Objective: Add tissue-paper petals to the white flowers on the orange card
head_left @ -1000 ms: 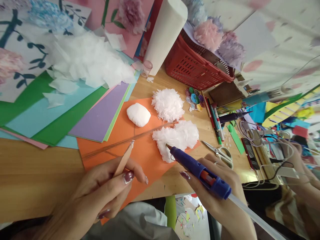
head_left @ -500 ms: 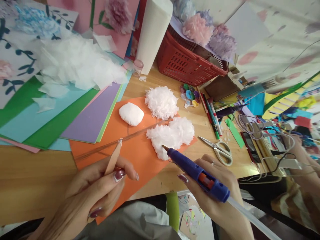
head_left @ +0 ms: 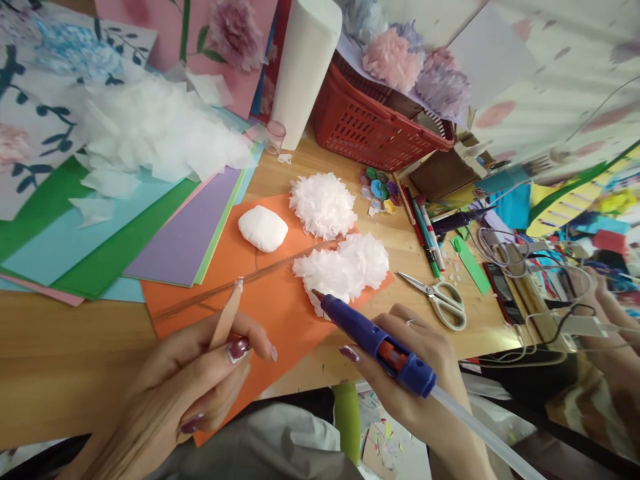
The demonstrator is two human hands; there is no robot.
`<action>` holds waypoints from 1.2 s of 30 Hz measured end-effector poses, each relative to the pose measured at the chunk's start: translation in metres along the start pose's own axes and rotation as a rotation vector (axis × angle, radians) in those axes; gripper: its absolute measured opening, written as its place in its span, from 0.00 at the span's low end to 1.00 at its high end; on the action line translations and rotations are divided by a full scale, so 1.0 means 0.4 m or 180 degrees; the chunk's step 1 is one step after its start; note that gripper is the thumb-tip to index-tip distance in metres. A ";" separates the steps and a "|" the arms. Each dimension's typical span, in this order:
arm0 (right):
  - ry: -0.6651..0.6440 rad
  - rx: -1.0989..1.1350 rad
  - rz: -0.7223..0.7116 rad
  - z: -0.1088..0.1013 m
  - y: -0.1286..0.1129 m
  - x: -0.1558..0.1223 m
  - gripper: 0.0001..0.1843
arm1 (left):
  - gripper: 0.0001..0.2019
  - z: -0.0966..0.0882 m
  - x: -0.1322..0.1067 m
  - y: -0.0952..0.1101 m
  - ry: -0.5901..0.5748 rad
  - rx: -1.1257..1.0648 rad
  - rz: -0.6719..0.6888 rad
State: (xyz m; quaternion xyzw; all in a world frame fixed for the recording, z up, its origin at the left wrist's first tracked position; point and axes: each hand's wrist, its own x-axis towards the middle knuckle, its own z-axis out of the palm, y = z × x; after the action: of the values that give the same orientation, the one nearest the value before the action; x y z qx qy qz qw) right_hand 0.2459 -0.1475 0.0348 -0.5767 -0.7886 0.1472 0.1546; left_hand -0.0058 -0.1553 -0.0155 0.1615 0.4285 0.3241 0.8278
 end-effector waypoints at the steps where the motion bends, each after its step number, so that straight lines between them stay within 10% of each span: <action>1: -0.0012 0.0017 -0.0042 0.000 -0.003 0.005 0.18 | 0.11 0.001 0.000 0.002 0.0007 0.0032 -0.0007; 36: 0.0200 -0.0049 0.0407 -0.014 0.002 -0.040 0.19 | 0.09 0.025 -0.004 0.012 0.0282 0.0088 -0.0031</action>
State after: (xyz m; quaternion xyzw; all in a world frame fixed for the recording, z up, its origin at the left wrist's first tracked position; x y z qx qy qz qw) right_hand 0.2536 -0.1623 0.0383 -0.6315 -0.7459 0.1326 0.1652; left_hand -0.0003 -0.1528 -0.0063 0.1565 0.4699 0.3209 0.8073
